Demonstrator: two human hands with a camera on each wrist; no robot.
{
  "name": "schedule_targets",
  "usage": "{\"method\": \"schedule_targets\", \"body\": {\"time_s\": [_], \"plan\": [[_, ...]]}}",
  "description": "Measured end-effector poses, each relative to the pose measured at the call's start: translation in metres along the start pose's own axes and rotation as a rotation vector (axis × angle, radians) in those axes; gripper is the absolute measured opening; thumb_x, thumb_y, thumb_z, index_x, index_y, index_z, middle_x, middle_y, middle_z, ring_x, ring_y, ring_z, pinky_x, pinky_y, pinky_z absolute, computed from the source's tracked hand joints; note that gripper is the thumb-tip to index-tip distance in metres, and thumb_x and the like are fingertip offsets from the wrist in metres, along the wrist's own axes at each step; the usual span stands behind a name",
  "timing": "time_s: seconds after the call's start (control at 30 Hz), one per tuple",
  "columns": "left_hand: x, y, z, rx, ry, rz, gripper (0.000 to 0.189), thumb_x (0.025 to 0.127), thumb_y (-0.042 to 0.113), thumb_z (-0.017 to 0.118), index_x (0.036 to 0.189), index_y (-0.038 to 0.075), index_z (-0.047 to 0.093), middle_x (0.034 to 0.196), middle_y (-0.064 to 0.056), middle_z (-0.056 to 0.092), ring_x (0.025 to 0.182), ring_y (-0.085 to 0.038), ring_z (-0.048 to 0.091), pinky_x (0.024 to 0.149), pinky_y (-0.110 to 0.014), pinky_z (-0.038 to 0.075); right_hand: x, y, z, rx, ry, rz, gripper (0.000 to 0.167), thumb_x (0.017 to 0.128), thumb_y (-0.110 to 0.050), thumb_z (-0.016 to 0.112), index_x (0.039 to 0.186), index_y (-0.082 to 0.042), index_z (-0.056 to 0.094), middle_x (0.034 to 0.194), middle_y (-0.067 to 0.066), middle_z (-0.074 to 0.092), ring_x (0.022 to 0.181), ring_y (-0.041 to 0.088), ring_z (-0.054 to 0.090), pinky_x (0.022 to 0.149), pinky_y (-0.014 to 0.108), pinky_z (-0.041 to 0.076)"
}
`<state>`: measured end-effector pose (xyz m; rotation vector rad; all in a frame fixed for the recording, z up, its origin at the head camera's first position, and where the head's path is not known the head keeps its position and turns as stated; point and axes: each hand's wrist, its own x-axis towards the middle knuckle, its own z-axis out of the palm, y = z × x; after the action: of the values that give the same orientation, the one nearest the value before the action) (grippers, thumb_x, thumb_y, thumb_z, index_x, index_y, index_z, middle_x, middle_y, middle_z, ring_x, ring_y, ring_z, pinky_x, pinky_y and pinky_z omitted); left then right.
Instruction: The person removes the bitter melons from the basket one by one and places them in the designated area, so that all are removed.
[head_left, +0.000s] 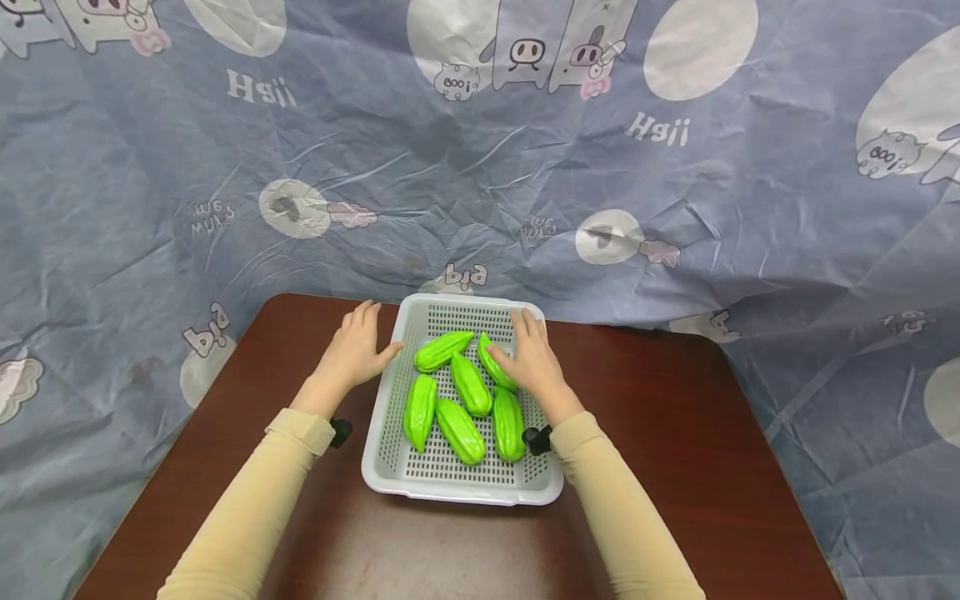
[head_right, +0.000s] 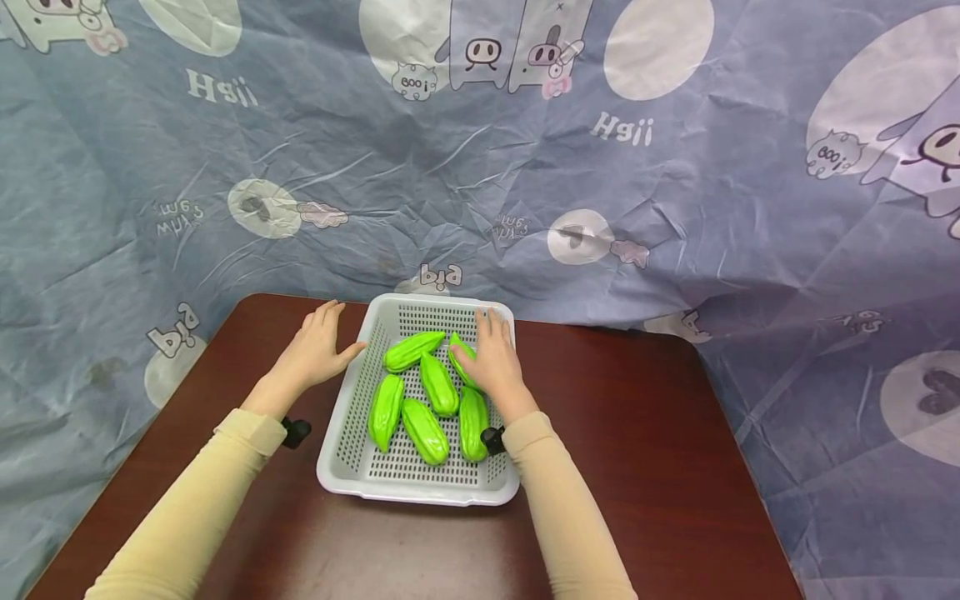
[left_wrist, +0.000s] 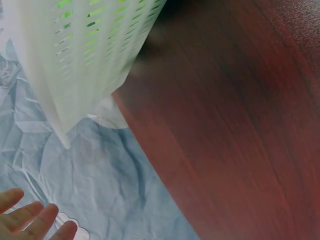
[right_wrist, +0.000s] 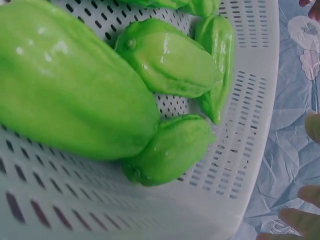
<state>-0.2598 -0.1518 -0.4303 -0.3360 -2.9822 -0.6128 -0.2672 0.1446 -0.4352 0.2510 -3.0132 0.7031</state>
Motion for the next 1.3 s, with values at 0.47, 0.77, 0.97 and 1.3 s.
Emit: {"method": "schedule_targets", "body": {"time_s": [0.47, 0.77, 0.97, 1.3], "plan": [[-0.010, -0.008, 0.013, -0.117, -0.047, -0.031, 0.074, 0.097, 0.033, 0.060, 0.149, -0.007, 0.026, 0.150, -0.029, 0.030, 0.137, -0.048, 0.032, 0.110, -0.057, 0.035, 0.005, 0.002, 0.015, 0.067, -0.040, 0.061, 0.081, 0.095, -0.045, 0.062, 0.157, -0.009, 0.024, 0.161, 0.018, 0.021, 0.147, 0.046, 0.022, 0.113, 0.060, 0.031], [-0.019, -0.011, 0.026, -0.192, -0.055, -0.048, 0.068, 0.096, 0.028, 0.061, 0.145, -0.008, 0.030, 0.141, -0.030, 0.039, 0.124, -0.044, 0.048, 0.101, -0.055, 0.044, 0.008, 0.004, 0.023, 0.095, -0.060, 0.103, 0.080, 0.093, -0.038, 0.065, 0.155, -0.005, 0.026, 0.158, 0.020, 0.028, 0.146, 0.043, 0.025, 0.116, 0.057, 0.029], [-0.026, -0.011, 0.035, -0.263, -0.082, -0.105, 0.065, 0.096, 0.027, 0.061, 0.144, -0.006, 0.032, 0.136, -0.026, 0.044, 0.116, -0.037, 0.057, 0.092, -0.050, 0.050, 0.009, 0.004, 0.028, 0.111, -0.076, 0.115, 0.080, 0.092, -0.033, 0.068, 0.154, -0.002, 0.028, 0.155, 0.023, 0.032, 0.144, 0.043, 0.030, 0.117, 0.055, 0.027], [-0.030, -0.011, 0.040, -0.331, -0.096, -0.130, 0.060, 0.098, 0.030, 0.059, 0.142, -0.004, 0.036, 0.118, -0.021, 0.057, 0.103, -0.032, 0.063, 0.082, -0.045, 0.055, 0.011, 0.006, 0.039, 0.106, -0.105, 0.144, 0.078, 0.093, -0.029, 0.068, 0.153, 0.000, 0.028, 0.154, 0.025, 0.032, 0.143, 0.042, 0.032, 0.118, 0.053, 0.027]]}}
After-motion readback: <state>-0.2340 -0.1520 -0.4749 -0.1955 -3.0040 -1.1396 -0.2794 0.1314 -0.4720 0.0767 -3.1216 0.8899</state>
